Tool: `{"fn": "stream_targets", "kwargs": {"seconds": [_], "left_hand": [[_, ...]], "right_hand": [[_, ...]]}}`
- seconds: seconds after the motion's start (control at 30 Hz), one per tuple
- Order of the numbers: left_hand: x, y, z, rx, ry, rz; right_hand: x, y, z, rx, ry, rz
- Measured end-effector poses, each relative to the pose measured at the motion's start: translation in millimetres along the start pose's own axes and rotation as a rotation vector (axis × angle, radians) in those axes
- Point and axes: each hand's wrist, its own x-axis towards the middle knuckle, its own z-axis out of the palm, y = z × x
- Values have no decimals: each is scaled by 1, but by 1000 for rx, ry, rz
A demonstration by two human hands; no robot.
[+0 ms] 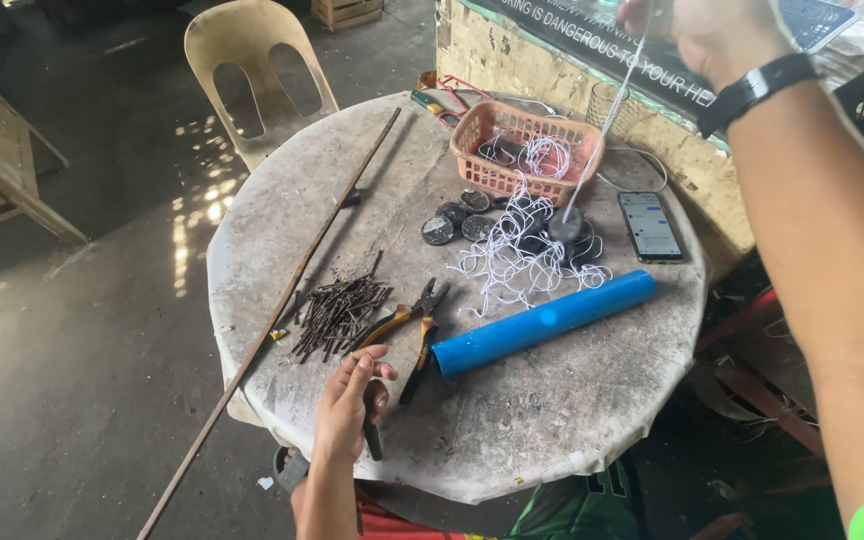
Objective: Assembling small weighted components by threading string and pins through circular metal bases and securing them with pliers.
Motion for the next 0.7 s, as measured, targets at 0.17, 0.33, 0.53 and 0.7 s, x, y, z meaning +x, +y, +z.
{"fn": "stream_targets", "kwargs": {"seconds": [0.17, 0.33, 0.53, 0.7], "left_hand": [[3, -11, 2, -1, 72, -35], [1, -12, 7, 3, 142, -24], [2, -11, 6, -42, 172, -11], [0, -9, 7, -50, 186, 11]], "right_hand": [[-2, 26, 31, -247, -80, -87], [-7, 47, 74, -1069, -260, 142], [-12, 90, 140, -879, -339, -338], [-10, 155, 199, -1117, -771, -367]]}}
